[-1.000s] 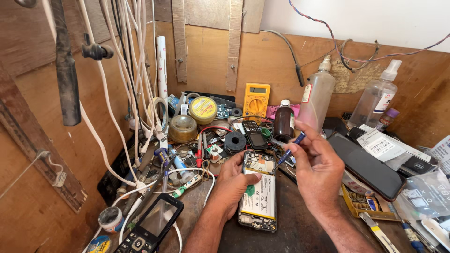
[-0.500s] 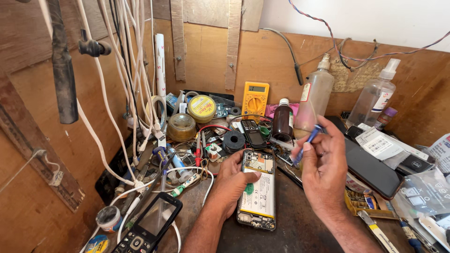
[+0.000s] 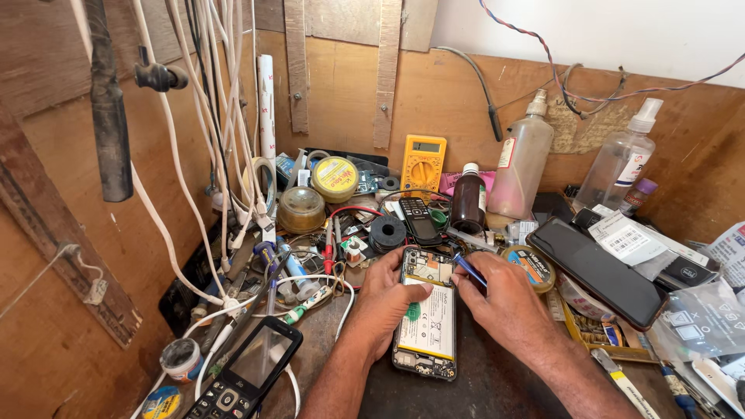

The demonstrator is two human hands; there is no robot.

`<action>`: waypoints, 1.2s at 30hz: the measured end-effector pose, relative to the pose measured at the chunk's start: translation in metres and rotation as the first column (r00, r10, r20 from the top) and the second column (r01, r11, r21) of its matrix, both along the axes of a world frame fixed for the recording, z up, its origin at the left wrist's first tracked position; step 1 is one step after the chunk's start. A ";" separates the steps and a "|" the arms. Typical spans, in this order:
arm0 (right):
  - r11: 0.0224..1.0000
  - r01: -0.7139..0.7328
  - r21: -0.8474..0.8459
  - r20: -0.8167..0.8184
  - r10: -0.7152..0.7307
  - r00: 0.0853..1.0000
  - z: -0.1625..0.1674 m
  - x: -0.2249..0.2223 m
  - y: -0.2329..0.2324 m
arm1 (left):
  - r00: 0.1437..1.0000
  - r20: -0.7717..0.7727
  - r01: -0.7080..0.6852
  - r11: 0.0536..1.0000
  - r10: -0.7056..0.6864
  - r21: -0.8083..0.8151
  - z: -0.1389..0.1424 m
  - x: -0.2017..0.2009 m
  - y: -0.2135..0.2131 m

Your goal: The person disassembles a smartphone on a cluttered workbench, using a screwdriver and tweezers to remove the battery and internal components. They manipulate the motherboard and connectors, then remove a small circuit board from the device.

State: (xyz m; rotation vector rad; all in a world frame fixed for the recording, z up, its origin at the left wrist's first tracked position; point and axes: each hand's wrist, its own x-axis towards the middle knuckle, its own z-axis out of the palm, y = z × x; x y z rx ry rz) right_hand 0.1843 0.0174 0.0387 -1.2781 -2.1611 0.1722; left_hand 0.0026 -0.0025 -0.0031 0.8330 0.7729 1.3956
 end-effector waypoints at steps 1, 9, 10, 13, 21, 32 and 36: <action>1.000 0.002 -0.010 0.013 -0.002 1.000 0.001 0.000 0.000 | 1.000 0.001 -0.002 1.000 0.002 -0.005 0.000 0.000 0.000; 0.997 0.031 -0.076 0.198 -0.015 0.980 0.012 -0.004 -0.001 | 1.000 -0.006 -0.002 1.000 0.002 0.007 -0.003 0.001 0.001; 0.997 0.019 -0.077 0.203 -0.003 0.979 0.013 -0.004 -0.001 | 1.000 -0.014 -0.006 1.000 0.006 0.006 -0.003 0.001 0.002; 0.996 0.000 -0.090 0.207 0.018 0.978 0.014 -0.005 -0.002 | 0.999 -0.030 -0.012 1.000 0.012 0.007 -0.004 0.001 0.002; 0.999 0.023 -0.032 0.110 -0.019 0.994 0.012 -0.003 -0.009 | 0.997 -0.057 -0.049 0.998 0.052 0.048 -0.007 0.003 0.003; 0.985 0.103 -0.138 0.093 -0.091 0.992 0.005 0.014 -0.027 | 0.998 0.020 -0.056 0.998 0.056 0.007 -0.016 0.003 0.013; 0.992 0.106 -0.072 -0.099 -0.113 0.989 0.005 0.013 -0.048 | 0.989 0.102 -0.112 0.994 0.111 0.005 -0.019 0.002 0.019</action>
